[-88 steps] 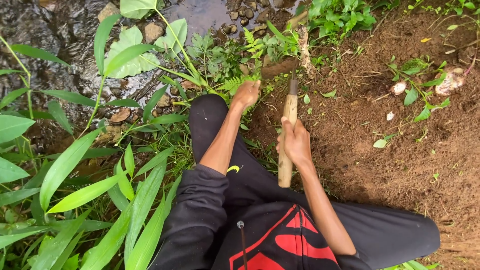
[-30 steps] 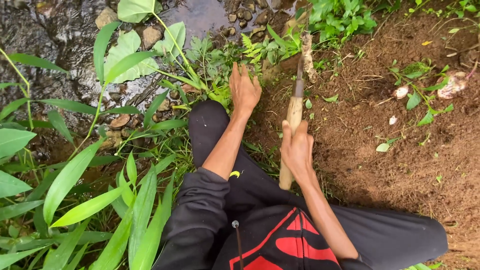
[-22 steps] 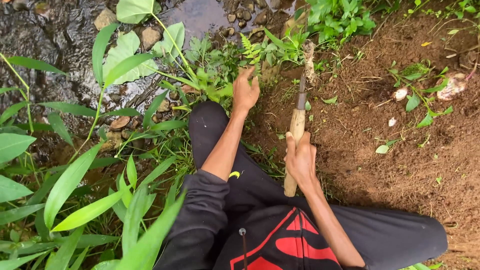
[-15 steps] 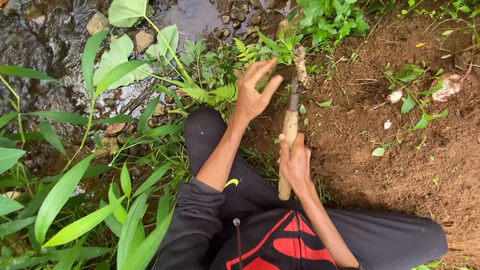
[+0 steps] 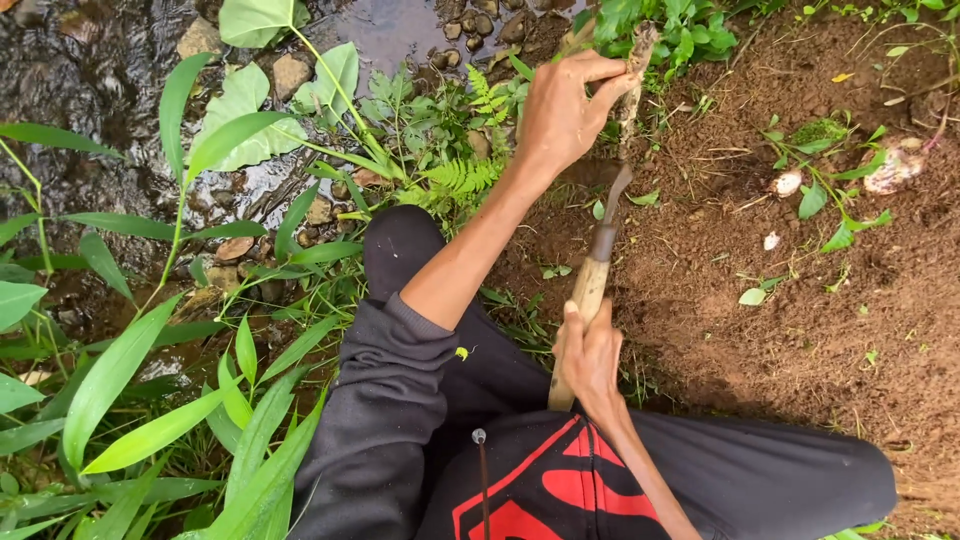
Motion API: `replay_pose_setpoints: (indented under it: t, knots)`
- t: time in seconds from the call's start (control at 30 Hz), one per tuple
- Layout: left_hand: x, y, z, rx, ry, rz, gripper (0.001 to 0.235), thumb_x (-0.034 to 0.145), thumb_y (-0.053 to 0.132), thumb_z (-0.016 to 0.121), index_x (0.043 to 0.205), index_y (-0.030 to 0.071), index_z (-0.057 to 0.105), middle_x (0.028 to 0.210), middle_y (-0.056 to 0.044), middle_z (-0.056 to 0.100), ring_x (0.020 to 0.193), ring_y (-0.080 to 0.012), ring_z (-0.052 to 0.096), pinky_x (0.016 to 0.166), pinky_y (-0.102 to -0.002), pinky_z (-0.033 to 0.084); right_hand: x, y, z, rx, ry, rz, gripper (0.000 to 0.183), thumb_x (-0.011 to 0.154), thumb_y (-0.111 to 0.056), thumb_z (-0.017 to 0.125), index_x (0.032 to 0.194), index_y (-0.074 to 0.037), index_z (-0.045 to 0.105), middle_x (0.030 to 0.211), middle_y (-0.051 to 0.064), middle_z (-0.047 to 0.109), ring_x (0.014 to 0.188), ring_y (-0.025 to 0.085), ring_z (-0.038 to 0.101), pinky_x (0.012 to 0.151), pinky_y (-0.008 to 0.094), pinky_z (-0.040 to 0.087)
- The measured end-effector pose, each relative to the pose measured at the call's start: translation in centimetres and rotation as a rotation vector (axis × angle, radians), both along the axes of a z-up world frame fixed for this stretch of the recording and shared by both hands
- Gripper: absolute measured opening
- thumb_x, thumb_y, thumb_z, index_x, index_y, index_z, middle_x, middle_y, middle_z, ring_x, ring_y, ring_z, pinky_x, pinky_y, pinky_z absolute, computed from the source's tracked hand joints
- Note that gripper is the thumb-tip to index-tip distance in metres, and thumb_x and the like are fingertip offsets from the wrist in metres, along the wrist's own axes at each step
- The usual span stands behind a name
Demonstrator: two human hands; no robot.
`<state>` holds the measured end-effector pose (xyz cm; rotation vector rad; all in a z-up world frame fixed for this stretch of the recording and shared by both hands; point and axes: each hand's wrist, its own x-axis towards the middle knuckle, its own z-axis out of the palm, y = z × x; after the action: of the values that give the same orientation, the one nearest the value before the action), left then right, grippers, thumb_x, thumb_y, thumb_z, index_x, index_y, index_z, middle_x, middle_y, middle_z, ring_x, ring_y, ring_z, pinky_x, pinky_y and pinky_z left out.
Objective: The person sits cross-legged on the ground next to a small stream and uses a hoe to dig up and remove weeds from the soil. They repeatedly strike the ground with the tool and pull out the uprooted plants by hand.
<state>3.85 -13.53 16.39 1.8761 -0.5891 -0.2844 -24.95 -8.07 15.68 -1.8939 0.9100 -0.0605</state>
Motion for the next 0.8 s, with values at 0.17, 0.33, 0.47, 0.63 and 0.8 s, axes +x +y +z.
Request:
replay_pose_setpoints:
  t: [0.17,0.33,0.47,0.63,0.8]
  knots:
    - [-0.2,0.4,-0.9,-0.085,0.018,-0.017,0.022,0.092,0.029,0.076,0.109,0.016,0.080,0.118,-0.011,0.080,0.077,-0.0168,0.062,0.074,-0.041,0.057,-0.5,1.3,1.4,0.045,0.115,0.013,0.029,0.101,-0.031,0.047,0.104,-0.003,0.052,0.059,0.010,0.066,0.040,0.021,0.064,0.034,0.035,0.052]
    - [-0.5,1.5,-1.7,-0.123,0.018,0.007,0.019,0.089,0.020,0.081,0.108,0.014,0.082,0.116,-0.009,0.082,0.111,-0.0225,0.080,0.110,-0.052,0.050,0.9,0.2,0.2,-0.037,-0.044,-0.045,0.027,0.104,-0.029,0.045,0.106,-0.002,0.047,0.061,0.008,0.065,0.040,0.021,0.065,0.031,0.032,0.052]
    - [0.6,3.6,-1.0,-0.250,0.058,-0.113,0.032,0.090,0.042,0.077,0.107,0.015,0.080,0.112,-0.008,0.083,0.096,-0.0182,0.079,0.090,-0.038,0.061,0.0,0.7,-0.1,0.026,-0.010,-0.020,0.033,0.104,-0.031,0.044,0.109,0.001,0.051,0.061,0.008,0.066,0.039,0.020,0.065,0.031,0.032,0.053]
    - [2.3,5.4,-9.6,-0.465,0.289,-0.113,0.032,0.103,0.030,0.067,0.124,0.008,0.076,0.114,-0.015,0.082,0.046,-0.0034,0.041,0.037,-0.018,0.031,-1.7,2.0,-0.1,0.111,0.084,0.084,0.028,0.100,-0.020,0.044,0.111,0.005,0.052,0.060,0.010,0.066,0.038,0.020,0.063,0.029,0.032,0.052]
    - [2.0,7.2,-16.9,0.127,0.268,-0.245,0.038,0.115,0.018,0.046,0.150,0.007,0.054,0.147,-0.022,0.057,0.134,-0.0463,0.057,0.116,-0.064,0.046,0.9,1.5,1.2,-0.036,0.002,0.049,0.034,0.105,-0.031,0.042,0.102,0.001,0.053,0.058,0.010,0.066,0.044,0.018,0.067,0.038,0.029,0.054]
